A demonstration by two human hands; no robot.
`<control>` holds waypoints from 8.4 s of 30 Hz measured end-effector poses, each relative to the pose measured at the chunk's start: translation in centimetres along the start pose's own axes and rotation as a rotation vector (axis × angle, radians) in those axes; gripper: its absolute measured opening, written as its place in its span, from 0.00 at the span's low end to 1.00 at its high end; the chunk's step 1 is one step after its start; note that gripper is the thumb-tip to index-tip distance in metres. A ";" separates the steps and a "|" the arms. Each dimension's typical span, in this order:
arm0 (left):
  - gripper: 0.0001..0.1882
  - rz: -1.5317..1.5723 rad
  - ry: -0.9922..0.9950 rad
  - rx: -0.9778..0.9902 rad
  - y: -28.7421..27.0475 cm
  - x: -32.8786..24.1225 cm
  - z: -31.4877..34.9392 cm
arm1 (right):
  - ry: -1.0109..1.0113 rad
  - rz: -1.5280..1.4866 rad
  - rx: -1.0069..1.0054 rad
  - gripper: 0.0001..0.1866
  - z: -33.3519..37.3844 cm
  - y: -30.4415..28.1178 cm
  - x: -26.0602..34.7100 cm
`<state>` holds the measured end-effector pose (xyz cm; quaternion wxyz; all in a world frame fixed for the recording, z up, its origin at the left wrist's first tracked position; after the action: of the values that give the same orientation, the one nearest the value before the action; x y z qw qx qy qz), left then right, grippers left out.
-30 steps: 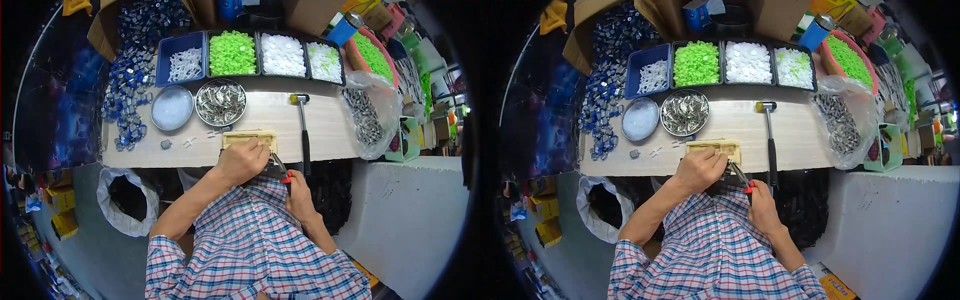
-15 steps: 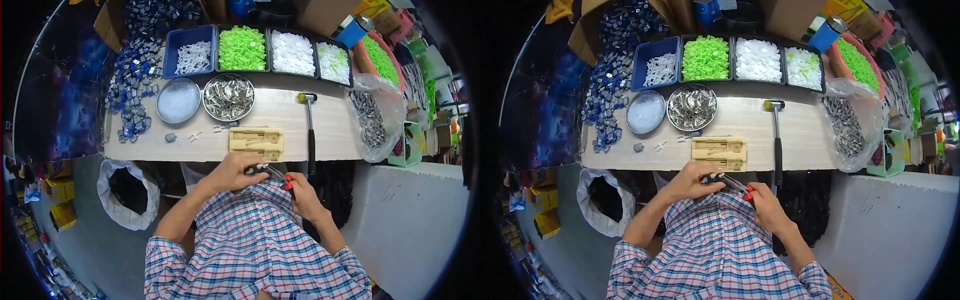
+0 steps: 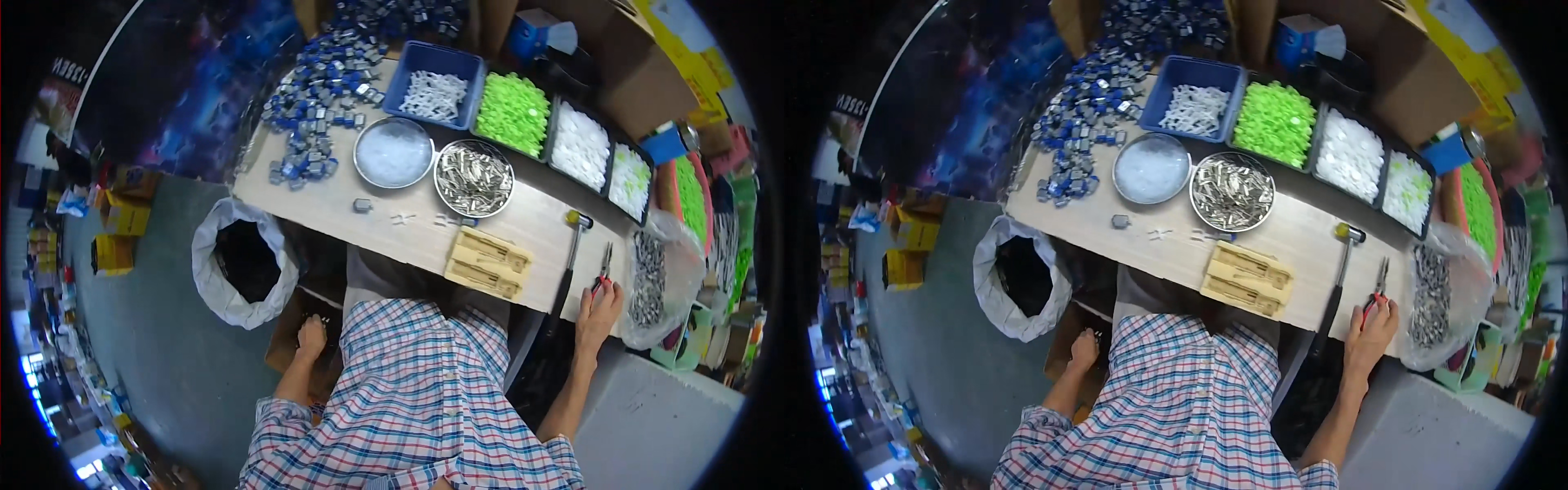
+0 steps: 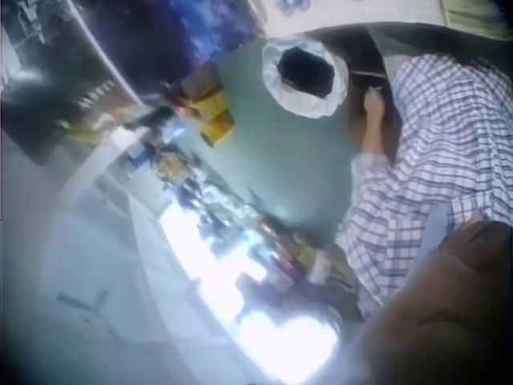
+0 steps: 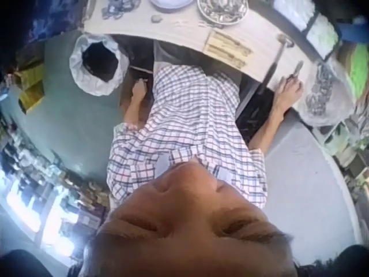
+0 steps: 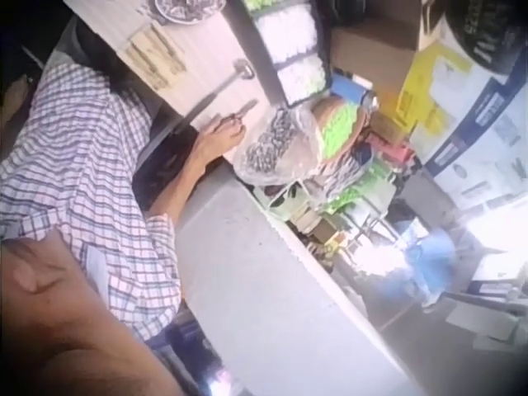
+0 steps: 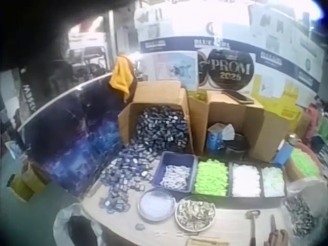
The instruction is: The person is assembling small components into a plastic housing using a small hammer and various small parts from bins.
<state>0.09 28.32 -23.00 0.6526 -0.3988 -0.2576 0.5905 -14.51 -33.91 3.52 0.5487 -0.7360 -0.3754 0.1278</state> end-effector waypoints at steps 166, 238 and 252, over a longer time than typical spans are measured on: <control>0.14 -0.016 0.742 -1.080 -31.7 -21.8 -9.7 | -0.671 -0.496 0.276 0.11 4.0 6.1 35.3; 0.15 0.266 1.514 -0.532 -27.4 -35.4 1.2 | -0.146 -0.870 0.090 0.04 -3.6 2.7 18.2; 0.18 0.408 1.482 -0.795 -25.3 -34.3 0.3 | 0.150 -1.093 0.226 0.02 3.1 0.8 15.4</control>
<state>8.32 -4.73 2.65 0.3456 -0.9181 0.1233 0.1498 -5.49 -21.13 5.11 0.6356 -0.3783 -0.6461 -0.1883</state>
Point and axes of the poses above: each hand's wrist, its own z-axis away from the middle knuckle, its own y-axis out of the palm, x = y × z, the point moved 4 cm from there along -z, towards the middle knuckle, and after that the axes turned 8 degrees about y, right-handed, at the moved point
